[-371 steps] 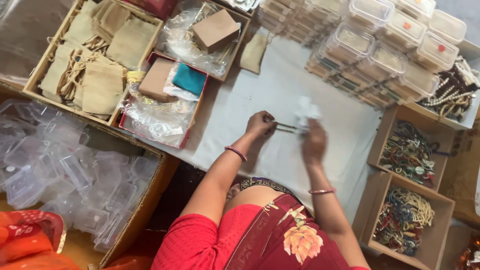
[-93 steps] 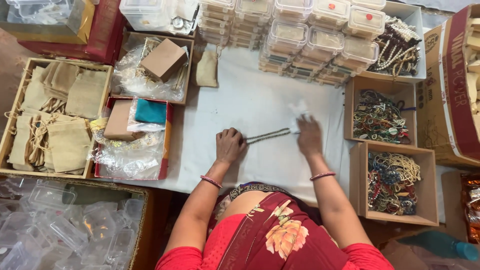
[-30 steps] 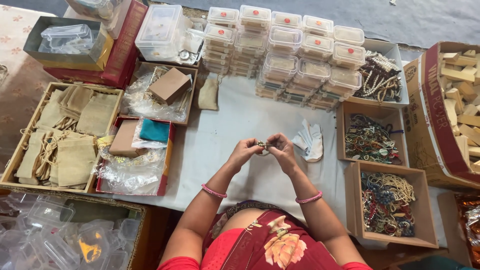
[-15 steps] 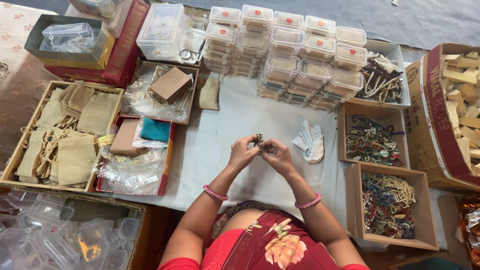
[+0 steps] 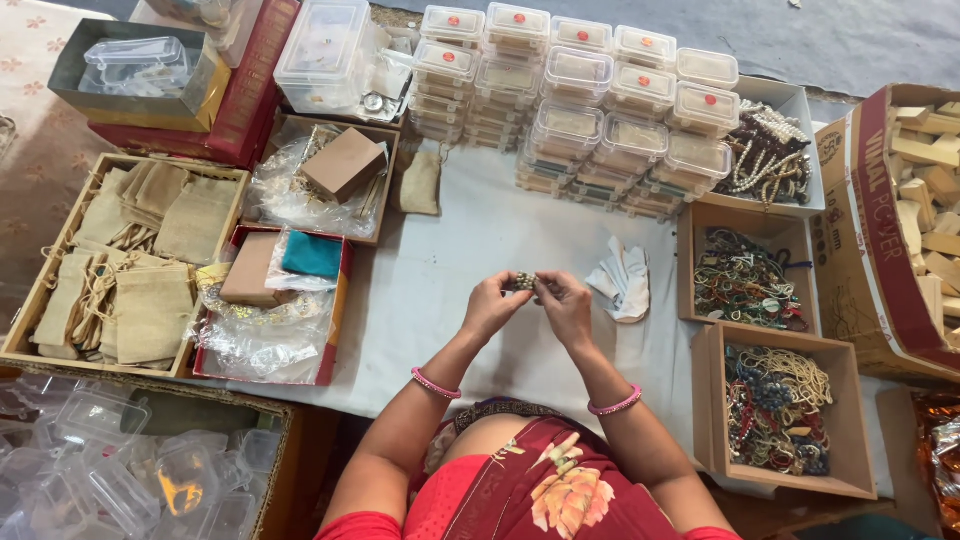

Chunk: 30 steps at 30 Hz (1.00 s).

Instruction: The person is sorting, inspecting, and placing pieces of jewelry into small plastic boxes and bags at a workspace.

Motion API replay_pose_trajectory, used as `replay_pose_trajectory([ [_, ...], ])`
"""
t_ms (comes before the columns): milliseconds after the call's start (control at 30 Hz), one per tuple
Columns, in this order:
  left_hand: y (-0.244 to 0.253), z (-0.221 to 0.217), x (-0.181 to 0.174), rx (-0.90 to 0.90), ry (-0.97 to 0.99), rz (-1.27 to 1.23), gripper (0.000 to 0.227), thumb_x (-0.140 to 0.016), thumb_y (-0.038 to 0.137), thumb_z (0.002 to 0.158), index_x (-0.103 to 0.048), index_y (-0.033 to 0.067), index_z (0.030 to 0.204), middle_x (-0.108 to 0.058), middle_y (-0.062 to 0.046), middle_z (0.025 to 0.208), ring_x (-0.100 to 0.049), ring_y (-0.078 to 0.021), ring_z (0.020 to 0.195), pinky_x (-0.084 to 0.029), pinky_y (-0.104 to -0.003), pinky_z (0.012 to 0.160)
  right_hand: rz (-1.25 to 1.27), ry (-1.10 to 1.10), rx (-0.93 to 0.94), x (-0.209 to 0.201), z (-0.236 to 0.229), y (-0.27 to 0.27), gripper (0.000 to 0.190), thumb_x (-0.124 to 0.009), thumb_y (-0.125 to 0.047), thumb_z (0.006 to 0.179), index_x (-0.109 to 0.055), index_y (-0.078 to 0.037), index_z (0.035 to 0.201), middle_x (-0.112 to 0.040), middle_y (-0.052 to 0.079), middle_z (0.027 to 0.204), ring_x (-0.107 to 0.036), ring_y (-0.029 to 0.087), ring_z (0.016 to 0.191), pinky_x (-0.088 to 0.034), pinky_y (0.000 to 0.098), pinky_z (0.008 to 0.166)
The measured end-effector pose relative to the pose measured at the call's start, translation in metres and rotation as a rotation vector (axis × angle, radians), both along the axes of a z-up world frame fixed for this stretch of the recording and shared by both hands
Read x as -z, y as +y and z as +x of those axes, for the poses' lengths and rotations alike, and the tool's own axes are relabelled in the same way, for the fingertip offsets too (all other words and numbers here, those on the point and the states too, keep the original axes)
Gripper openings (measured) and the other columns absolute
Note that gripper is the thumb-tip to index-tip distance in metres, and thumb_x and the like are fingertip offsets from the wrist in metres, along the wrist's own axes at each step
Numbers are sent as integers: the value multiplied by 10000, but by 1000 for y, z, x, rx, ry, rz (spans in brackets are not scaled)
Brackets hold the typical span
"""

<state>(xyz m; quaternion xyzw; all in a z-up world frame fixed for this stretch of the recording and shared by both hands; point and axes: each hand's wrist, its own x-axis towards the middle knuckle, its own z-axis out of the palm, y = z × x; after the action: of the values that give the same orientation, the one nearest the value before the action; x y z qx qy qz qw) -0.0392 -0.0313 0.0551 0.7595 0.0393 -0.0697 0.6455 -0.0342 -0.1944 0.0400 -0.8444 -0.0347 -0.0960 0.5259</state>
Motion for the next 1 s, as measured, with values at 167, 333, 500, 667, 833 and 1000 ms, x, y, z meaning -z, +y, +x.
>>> replay_pose_trajectory([
  [167,-5,-11,4,24,-485,496,219,-606,207,979,-756,61,1045,-754,-99,977,-663,-329,950,-533,-417,816,761,343,-21,54,5,-1,295,-584,-80,997,-676,50,1245,-732,130,1124,-745,165,943,-649,326,853],
  [333,-6,-11,12,29,-582,662,153,-648,213,974,-746,98,999,-748,-58,952,-674,-293,904,-557,-393,810,1049,487,-20,45,-1,4,345,-541,-129,1015,-622,38,1306,-712,107,1131,-704,182,1002,-587,374,930],
  [500,-6,-15,-6,-14,-578,589,104,-717,197,901,-737,118,966,-723,-42,894,-692,-278,857,-557,-394,754,1053,518,-17,38,-4,9,300,-551,-169,1060,-626,35,1267,-703,101,1136,-695,187,1013,-574,381,922],
  [667,-7,-18,-20,-28,-452,562,138,-735,202,891,-704,83,955,-632,-111,1043,-693,-290,777,-567,-397,669,1064,564,-26,33,-5,11,324,-524,-202,1058,-634,8,1279,-709,77,1130,-702,181,995,-587,380,901],
  [833,-8,-24,-8,-26,-546,555,127,-722,181,931,-695,73,991,-650,-111,1091,-697,-298,835,-574,-397,699,1058,551,-46,49,-2,6,345,-530,-204,1069,-631,4,1325,-700,71,1122,-681,164,966,-579,377,875],
  [1000,-7,-28,4,-14,-620,582,157,-714,124,880,-691,85,1030,-688,-69,1031,-707,-286,926,-582,-387,793,1078,587,-49,42,-7,10,377,-527,-245,1052,-599,-35,1357,-692,58,1144,-670,150,1015,-578,363,867],
])
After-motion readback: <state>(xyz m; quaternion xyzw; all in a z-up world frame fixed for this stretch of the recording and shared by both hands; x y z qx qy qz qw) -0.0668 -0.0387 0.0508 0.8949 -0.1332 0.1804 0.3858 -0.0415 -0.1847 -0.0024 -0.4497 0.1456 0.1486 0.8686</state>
